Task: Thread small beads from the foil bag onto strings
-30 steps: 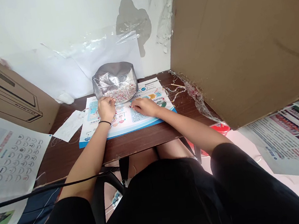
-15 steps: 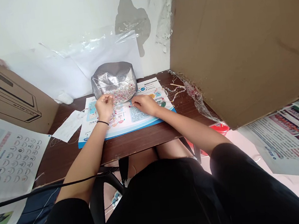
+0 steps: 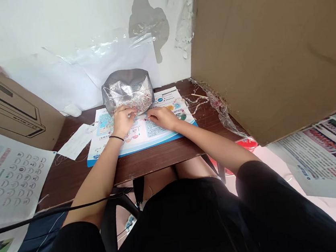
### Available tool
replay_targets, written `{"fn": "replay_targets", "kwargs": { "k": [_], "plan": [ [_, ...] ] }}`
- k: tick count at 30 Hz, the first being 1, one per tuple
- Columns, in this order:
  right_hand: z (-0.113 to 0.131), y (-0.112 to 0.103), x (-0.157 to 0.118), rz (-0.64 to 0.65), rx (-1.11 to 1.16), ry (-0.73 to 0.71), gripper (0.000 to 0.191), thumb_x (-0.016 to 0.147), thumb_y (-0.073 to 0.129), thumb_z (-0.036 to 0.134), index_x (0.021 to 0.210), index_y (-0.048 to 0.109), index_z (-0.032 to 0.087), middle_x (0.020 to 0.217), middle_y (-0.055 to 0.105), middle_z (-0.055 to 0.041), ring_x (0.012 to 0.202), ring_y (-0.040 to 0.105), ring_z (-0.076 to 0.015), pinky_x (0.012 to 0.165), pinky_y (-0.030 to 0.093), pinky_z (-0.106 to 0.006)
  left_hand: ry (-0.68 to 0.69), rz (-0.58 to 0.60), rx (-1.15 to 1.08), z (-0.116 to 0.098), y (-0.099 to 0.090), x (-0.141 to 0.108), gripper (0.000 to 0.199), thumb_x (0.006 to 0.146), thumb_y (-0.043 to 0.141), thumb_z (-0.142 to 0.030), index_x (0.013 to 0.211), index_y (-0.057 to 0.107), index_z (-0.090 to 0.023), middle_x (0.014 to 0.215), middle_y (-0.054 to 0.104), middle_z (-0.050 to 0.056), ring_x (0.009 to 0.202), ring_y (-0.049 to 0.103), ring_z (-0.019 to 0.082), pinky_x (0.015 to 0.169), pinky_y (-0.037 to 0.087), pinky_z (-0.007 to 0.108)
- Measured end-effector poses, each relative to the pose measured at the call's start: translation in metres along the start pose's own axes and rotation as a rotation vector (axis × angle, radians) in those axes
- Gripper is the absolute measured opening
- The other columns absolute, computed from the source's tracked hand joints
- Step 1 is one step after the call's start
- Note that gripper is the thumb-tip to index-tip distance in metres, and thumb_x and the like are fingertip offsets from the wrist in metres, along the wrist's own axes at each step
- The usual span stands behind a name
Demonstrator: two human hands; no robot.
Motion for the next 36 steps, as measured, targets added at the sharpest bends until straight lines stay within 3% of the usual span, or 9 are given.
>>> {"fn": "replay_targets", "kwargs": {
  "k": [7, 12, 19, 26, 31, 33, 36],
  "plan": [
    [0.0, 0.0, 0.0, -0.013, 0.006, -0.018, 0.016, 0.093, 0.055, 0.014, 0.091, 0.07, 0.019, 0.095, 0.075, -0.0049, 0.088, 0.067, -0.018, 0.082, 0.047, -0.031, -0.052, 0.194, 0.102, -0.003, 0.014, -0.004, 0.011, 0.083, 0.07, -0.02, 0.081, 0.081, -0.021, 0.085, 0.077, 0.006, 0.08, 0.066, 0.02, 0.086, 0.052, 0.033],
    [-0.001, 0.001, 0.0, -0.012, -0.002, -0.017, 0.016, 0.093, 0.055, 0.013, 0.091, 0.07, 0.019, 0.094, 0.074, -0.0052, 0.088, 0.067, -0.0184, 0.08, 0.047, -0.03, -0.036, 0.265, 0.146, -0.006, 0.015, -0.004, 0.014, 0.083, 0.068, -0.019, 0.079, 0.081, -0.021, 0.088, 0.079, 0.006, 0.078, 0.066, 0.019, 0.08, 0.05, 0.032],
    [-0.001, 0.002, 0.0, -0.005, 0.012, -0.028, 0.016, 0.092, 0.055, 0.013, 0.092, 0.071, 0.019, 0.095, 0.074, -0.005, 0.088, 0.066, -0.0182, 0.08, 0.047, -0.031, -0.022, 0.4, 0.075, -0.011, 0.023, -0.008, 0.017, 0.083, 0.065, -0.017, 0.086, 0.082, -0.02, 0.089, 0.079, 0.005, 0.082, 0.07, 0.019, 0.083, 0.052, 0.031],
    [-0.002, 0.003, 0.0, 0.006, 0.034, -0.025, 0.016, 0.092, 0.057, 0.013, 0.092, 0.071, 0.019, 0.094, 0.074, -0.0045, 0.087, 0.066, -0.018, 0.08, 0.046, -0.03, -0.065, 0.437, 0.225, -0.024, 0.022, -0.007, 0.02, 0.083, 0.066, -0.019, 0.093, 0.083, -0.021, 0.091, 0.079, 0.007, 0.084, 0.07, 0.022, 0.081, 0.051, 0.033],
    [-0.004, 0.008, 0.0, 0.041, 0.014, -0.018, 0.015, 0.093, 0.056, 0.015, 0.091, 0.071, 0.02, 0.094, 0.075, -0.0041, 0.089, 0.066, -0.019, 0.08, 0.046, -0.029, -0.027, 0.454, 0.318, -0.035, 0.024, -0.003, 0.014, 0.081, 0.069, -0.019, 0.084, 0.082, -0.021, 0.084, 0.077, 0.007, 0.083, 0.069, 0.024, 0.077, 0.048, 0.033],
    [-0.004, 0.009, 0.0, 0.04, 0.014, -0.014, 0.015, 0.092, 0.057, 0.015, 0.09, 0.07, 0.02, 0.094, 0.075, -0.0045, 0.089, 0.066, -0.0195, 0.08, 0.046, -0.03, -0.04, 0.421, 0.293, -0.034, 0.024, -0.004, 0.014, 0.08, 0.067, -0.015, 0.077, 0.08, -0.02, 0.081, 0.076, 0.007, 0.08, 0.069, 0.023, 0.078, 0.048, 0.033],
    [-0.005, 0.002, 0.0, -0.025, 0.033, 0.02, 0.016, 0.09, 0.055, 0.014, 0.088, 0.07, 0.02, 0.093, 0.074, -0.0048, 0.087, 0.066, -0.0196, 0.081, 0.048, -0.031, -0.124, 0.272, 0.086, -0.028, 0.017, -0.006, 0.013, 0.083, 0.065, -0.013, 0.075, 0.075, -0.017, 0.079, 0.075, 0.006, 0.077, 0.067, 0.02, 0.078, 0.049, 0.032]
  ]
}}
Point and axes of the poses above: each hand's wrist, its own x-axis towards the middle knuckle, its own y-axis out of the palm, z = x × y, the point moved 10 cm from there along x, towards the middle knuckle
